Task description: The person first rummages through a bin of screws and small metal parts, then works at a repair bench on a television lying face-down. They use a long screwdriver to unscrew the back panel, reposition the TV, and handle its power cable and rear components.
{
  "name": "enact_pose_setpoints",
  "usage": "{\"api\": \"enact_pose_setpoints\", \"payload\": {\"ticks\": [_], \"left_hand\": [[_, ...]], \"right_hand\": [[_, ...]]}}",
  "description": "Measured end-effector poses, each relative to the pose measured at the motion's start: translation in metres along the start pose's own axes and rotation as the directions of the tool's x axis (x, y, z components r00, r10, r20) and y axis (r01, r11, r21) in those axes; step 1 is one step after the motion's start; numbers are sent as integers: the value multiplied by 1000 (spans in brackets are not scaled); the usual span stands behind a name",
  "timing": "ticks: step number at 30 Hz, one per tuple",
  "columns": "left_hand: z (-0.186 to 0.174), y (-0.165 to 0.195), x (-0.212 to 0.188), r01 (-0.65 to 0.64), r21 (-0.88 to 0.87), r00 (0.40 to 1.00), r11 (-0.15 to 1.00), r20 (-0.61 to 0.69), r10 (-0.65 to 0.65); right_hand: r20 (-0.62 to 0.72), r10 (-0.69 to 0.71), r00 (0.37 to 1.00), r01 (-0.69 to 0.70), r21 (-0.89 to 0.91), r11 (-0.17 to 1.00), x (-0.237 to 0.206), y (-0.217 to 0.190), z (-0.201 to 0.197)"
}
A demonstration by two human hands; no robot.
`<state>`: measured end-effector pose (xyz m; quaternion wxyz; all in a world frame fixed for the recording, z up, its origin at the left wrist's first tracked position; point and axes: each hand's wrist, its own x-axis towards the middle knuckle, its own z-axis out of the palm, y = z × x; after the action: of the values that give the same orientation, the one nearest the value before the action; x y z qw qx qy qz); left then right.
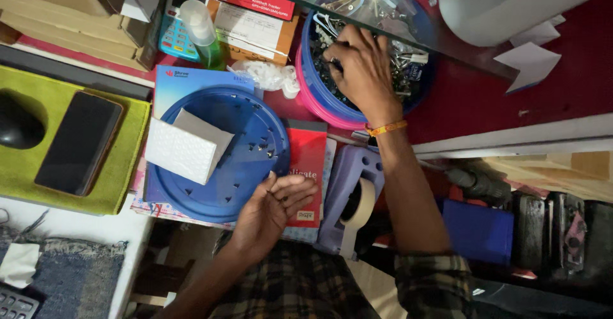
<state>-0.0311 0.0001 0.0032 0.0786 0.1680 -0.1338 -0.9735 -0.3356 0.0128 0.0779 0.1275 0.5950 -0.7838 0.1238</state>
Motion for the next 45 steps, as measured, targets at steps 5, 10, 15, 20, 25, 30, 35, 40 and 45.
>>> {"api": "enact_pose_setpoints", "payload": {"ticks": [5,10,15,20,25,30,35,40,45], "left_hand": [[-1,-1,-5,-19,24,1000,1000,16,18],[-7,-5,-11,-4,-6,1000,1000,-3,4],[-14,-7,-18,-21,11,1000,1000,18,21],[-21,-9,-25,-26,-19,1000,999,-7,26],[-24,-9,-30,-6,-44,1000,999,-16,5],[-20,-11,-28,62,-16,998,998,-29,-62],[-14,-16,-25,188,60,981,980,-49,-185],[-6,-24,-23,265,43,964,963,-40,-264],[14,-38,-32,332,284,943,899,-109,-314]], "right_hand": [[6,-17,1000,17,-88,996,2,-1,3],[-8,-103,995,102,-58,993,2,3,-2],[-34,-66,997,66,2,998,1,6,0],[-108,-10,994,30,192,981,3,16,10],[-206,55,977,53,486,872,2,31,14],[-30,327,945,-134,874,466,-12,25,1],[-107,408,907,38,984,174,-51,-19,-29],[-213,463,860,133,971,200,-97,-70,-56],[-379,352,856,350,925,146,-166,-99,-120]]}}
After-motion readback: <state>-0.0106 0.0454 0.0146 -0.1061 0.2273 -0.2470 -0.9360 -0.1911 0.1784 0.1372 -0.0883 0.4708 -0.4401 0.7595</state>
